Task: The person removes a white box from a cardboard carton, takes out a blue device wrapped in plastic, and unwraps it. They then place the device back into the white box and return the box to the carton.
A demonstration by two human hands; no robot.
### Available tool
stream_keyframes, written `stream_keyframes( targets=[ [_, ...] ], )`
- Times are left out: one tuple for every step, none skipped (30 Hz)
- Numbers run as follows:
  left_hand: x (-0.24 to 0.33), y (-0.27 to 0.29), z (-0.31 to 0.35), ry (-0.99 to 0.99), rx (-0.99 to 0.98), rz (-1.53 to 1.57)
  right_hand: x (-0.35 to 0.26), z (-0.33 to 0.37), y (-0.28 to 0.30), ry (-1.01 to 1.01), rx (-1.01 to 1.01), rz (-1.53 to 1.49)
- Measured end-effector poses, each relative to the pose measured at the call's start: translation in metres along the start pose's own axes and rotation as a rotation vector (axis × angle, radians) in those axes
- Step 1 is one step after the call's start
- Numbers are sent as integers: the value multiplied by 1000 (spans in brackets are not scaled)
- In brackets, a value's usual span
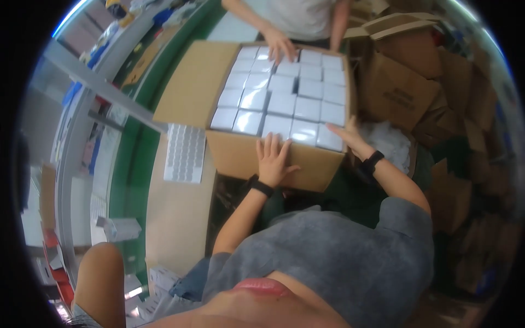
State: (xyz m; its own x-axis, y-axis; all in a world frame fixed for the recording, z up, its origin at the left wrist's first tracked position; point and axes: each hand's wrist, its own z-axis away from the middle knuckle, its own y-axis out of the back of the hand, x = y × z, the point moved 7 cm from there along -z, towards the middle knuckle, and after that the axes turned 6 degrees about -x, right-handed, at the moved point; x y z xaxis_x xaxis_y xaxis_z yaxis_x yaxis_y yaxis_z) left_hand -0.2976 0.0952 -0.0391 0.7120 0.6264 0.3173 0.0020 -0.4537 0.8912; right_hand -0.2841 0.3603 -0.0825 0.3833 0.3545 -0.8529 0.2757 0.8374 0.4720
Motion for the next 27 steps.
stream_keyframes(
  targets=[
    [-3, 1, -1, -24, 29, 8, 2, 0, -12, -16, -54, 12],
    [-4, 3, 2, -49, 57, 14, -4, 1, -14, 79, -67, -104],
    [-9, 3, 4, -11, 38, 15, -6, -1, -11, 170, -64, -227],
    [-8, 5, 4, -34, 14, 24, 10, -6, -4, 227, 30, -61],
    [-5, 7, 2, -63, -3, 37, 18, -4, 3, 293, 129, 108],
    [-8, 5, 1, -81, -19, 45, 15, -1, -2, 244, 149, 95],
    [-16, 4, 2, -45, -27, 41, 9, 5, -4, 197, 173, 81],
    [-13, 5, 2, -54, -11, 33, 2, 9, -2, 169, 171, 108],
    [-11, 8, 4, -72, 3, 22, -3, 13, -1, 141, 176, 131],
    [-12, 10, 2, -106, 24, 10, -5, 15, 0, 117, 153, 133],
    [-14, 12, 0, -94, -41, 52, -6, 17, 2, 96, 134, 133],
    [-16, 18, -4, -103, -99, 94, 0, 19, 6, 91, 145, 136],
    [-20, 27, -7, -135, -86, 82, 8, 18, 8, 88, 159, 135],
    [-34, 36, -9, -75, -56, 113, 6, 18, 9, 103, 196, 122],
    [-44, 43, -9, -13, -29, 151, 6, 21, 8, 75, 172, 159],
    [-49, 44, -12, -50, -15, 147, 6, 20, 6, 46, 150, 196],
    [-50, 44, -13, -56, -48, 99, 3, 21, 8, 56, 177, 189],
    [-51, 42, -13, -65, -82, 52, 2, 23, 6, 30, 169, 180],
    [-52, 40, -13, -71, -115, 5, 1, 24, 5, 5, 160, 172],
    [-52, 39, -12, -92, -101, -3, 0, 24, 2, -17, 144, 161],
    [-54, 35, -9, -108, -75, -6, -4, 25, 3, -4, 164, 154],
    [-56, 31, -6, -122, -49, -10, -6, 25, 5, -15, 170, 155],
    [-56, 32, -6, -138, -23, -15, -8, 26, 5, -25, 175, 153],
    [-55, 32, -5, -154, -10, -23, -9, 26, 5, -34, 180, 152],
    [-55, 33, -7, -156, -10, -11, -10, 26, 6, -19, 199, 144],
    [-56, 34, -8, -157, -11, 1, -7, 25, 6, -20, 206, 188],
    [-57, 35, -8, -158, -12, 13, -4, 23, 6, -22, 212, 231]
  ],
)
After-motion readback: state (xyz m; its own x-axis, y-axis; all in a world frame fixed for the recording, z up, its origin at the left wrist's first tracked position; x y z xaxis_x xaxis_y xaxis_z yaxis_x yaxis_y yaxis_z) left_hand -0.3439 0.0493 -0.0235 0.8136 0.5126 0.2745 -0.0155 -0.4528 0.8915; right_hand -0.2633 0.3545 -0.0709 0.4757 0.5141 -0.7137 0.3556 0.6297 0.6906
